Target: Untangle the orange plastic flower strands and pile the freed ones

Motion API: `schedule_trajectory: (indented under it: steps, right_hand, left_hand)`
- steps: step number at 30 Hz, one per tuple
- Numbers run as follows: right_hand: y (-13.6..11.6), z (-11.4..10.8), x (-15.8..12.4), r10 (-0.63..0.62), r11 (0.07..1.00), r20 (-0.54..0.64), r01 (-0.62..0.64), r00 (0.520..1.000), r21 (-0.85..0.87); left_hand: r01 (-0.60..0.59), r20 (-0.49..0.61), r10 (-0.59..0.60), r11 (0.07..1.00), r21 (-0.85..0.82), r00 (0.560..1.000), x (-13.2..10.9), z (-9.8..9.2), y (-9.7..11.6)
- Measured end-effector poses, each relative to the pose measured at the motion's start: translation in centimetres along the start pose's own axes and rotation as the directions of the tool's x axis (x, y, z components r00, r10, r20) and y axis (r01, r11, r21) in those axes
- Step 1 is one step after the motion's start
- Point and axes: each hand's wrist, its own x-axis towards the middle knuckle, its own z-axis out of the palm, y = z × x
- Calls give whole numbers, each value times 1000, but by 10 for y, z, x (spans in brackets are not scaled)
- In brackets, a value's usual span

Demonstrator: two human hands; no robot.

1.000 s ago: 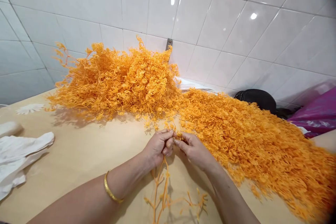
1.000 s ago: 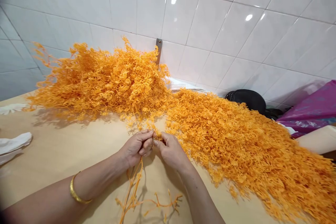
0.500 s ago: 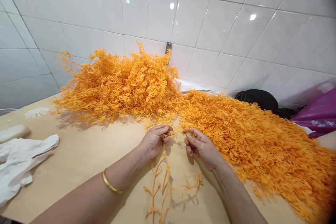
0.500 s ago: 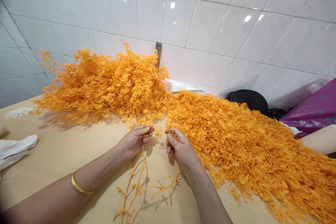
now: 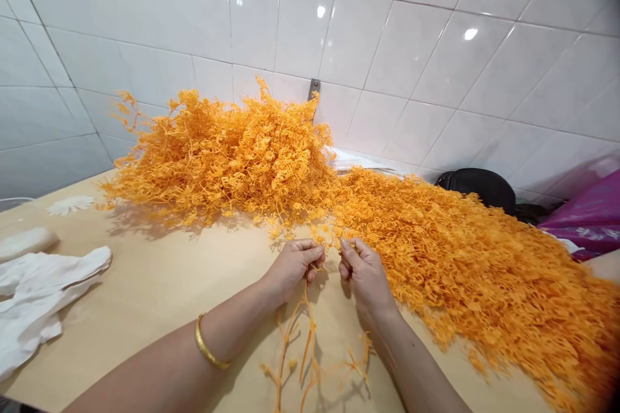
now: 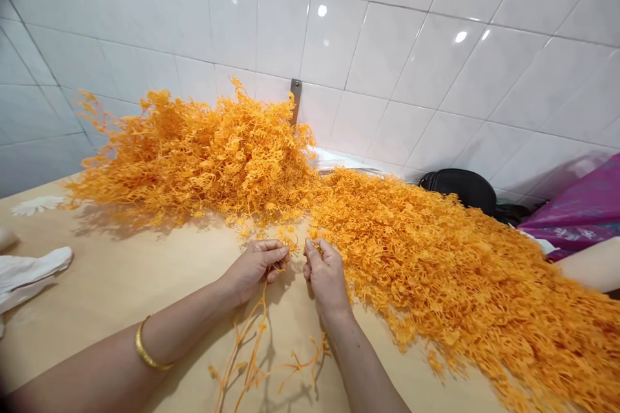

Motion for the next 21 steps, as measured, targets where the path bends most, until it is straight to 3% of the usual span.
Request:
schedule_trajectory:
  steps: [4, 7, 11, 12, 14, 18, 21]
  right_hand:
    - [0, 5, 1, -49, 997, -130, 40, 990, -73]
    - [-3, -7, 7, -111, 984, -236, 73, 965, -165]
    - [-14, -38, 19, -134, 991, -567, 125, 813, -54]
    - [-16, -43, 20, -116, 993, -563, 115, 818, -37]
    - [-18, -45, 19, -96, 995, -472, 102, 876, -13]
    - [-19, -33, 12, -63, 995, -311, 84, 948, 56]
    - [-17, -31, 11, 81, 986, -174, -54, 981, 155]
  left_hand:
    - [-22, 3, 22, 999, 42, 1000, -1, 4, -3]
    - [-27, -21, 28, 999, 39, 999, -1, 4, -4]
    - [-17, -65, 21, 999, 48, 998, -3, 1, -1]
    - [-1, -53, 5, 997, 74, 999, -4, 1, 0]
    - [42, -23, -39, 987, 154, 999, -5, 2, 2]
    - [87, -23, -84, 963, 255, 996, -8, 5, 7]
    - [103, -32, -98, 960, 260, 995, -8, 7, 9]
